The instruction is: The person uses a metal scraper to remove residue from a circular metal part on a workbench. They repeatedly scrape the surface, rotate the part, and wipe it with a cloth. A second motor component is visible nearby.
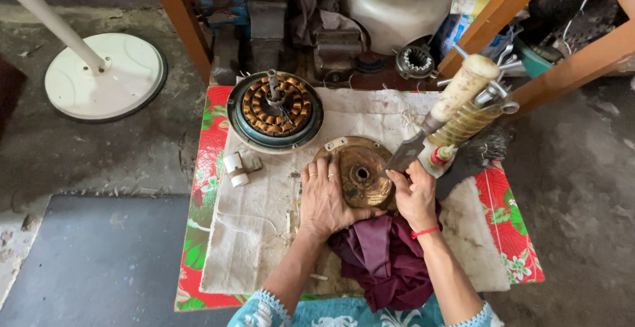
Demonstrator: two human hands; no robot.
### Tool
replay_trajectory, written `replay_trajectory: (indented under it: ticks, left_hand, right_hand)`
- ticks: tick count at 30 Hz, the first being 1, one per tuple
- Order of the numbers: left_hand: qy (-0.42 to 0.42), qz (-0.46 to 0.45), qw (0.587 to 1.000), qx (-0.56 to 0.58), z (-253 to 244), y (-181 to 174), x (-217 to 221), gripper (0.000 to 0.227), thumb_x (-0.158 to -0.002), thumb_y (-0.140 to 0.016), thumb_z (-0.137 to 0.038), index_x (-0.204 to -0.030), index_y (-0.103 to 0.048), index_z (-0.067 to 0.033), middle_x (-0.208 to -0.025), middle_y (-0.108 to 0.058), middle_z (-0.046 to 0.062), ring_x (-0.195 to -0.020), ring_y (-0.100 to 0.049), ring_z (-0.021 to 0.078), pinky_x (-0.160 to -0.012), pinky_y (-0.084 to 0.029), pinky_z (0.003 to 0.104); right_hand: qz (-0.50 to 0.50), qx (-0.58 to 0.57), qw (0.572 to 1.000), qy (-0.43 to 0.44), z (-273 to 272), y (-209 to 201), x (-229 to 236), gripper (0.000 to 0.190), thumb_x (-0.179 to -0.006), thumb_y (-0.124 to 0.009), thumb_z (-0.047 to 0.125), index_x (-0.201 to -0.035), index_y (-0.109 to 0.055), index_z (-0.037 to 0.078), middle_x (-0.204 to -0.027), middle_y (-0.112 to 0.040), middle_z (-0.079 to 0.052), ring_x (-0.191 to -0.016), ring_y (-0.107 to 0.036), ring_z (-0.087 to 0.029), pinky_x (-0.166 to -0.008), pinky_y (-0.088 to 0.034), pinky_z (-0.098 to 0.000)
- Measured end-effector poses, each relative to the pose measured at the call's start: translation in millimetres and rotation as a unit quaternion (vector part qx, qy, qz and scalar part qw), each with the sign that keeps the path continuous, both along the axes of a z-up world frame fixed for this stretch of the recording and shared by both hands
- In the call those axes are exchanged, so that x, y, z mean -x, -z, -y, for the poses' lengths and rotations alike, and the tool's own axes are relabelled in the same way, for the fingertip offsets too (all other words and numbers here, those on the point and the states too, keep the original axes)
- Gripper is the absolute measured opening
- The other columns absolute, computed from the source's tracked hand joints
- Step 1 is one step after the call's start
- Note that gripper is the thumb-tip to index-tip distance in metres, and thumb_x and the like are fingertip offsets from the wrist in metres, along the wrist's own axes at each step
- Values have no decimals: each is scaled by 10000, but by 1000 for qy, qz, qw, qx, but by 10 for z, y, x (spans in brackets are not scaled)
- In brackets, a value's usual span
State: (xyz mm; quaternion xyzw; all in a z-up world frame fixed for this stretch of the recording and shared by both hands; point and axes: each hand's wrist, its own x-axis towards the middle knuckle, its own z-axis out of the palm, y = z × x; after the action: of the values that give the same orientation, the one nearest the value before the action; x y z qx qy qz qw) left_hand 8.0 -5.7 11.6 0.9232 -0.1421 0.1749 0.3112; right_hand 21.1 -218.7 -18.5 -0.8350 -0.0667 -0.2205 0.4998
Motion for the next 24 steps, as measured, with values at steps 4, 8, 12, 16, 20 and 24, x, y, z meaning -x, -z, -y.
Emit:
replay_trajectory:
  ticks: [4,8,12,16,20,24]
  left_hand:
    - [3,-22,1000,3,0,-17,-6,1457,-409,-812,-857,-1403,-456,148,-1215,-514,199,-1172,-475,387,-1063,-355,483]
    - [-3,-9,1000,15,-6,-23,38,1446,-411,-818,-849,-1400,-464,145,-1228,-515,208,-1167,-474,397,-1052,-364,481]
    - [0,-21,1000,14,-11,-19,4,1449,-412,-824,-846,-1401,-459,147,-1215,-516,205,-1177,-477,399,-1059,-363,487]
    - [5,-14,1000,10,-11,16,-24,1439,-428,-815,-854,-1402,-463,145,-1218,-519,204,-1193,-481,395,-1068,-354,493]
    - [2,-8,1000,0,-5,3,11,1438,-432,-796,-867,-1408,-469,138,-1218,-518,201,-1192,-476,394,-1065,-353,487]
    - [3,-17,1000,-1,-10,-12,4,1451,-425,-796,-876,-1397,-461,147,-1202,-515,199,-1175,-477,385,-1055,-355,487]
  right_hand:
    - [-6,3,1000,7,5,80,-202,166,-946,-738,-16,-985,-578,-33,-861,-634,-114,-808,-569,-149,-733,-491,-283]
    - [8,14,1000,-5,7,35,-195,149,-914,-719,-28,-1005,-601,-18,-869,-672,-84,-802,-622,-131,-758,-500,-270]
    - [-3,7,1000,-3,43,57,-20,137,-913,-704,-31,-1013,-614,-5,-911,-706,-75,-848,-645,-115,-767,-501,-263]
    - [-1,-10,1000,4,77,118,51,123,-926,-711,-17,-1022,-635,-1,-944,-727,-79,-865,-663,-112,-786,-522,-255]
    - [11,0,1000,4,30,71,-206,163,-922,-709,-18,-1063,-629,-19,-970,-725,-82,-901,-663,-121,-812,-508,-260]
    - [20,-33,999,-15,16,79,-238,153,-933,-712,-16,-1059,-626,-19,-961,-712,-80,-910,-646,-120,-825,-508,-261]
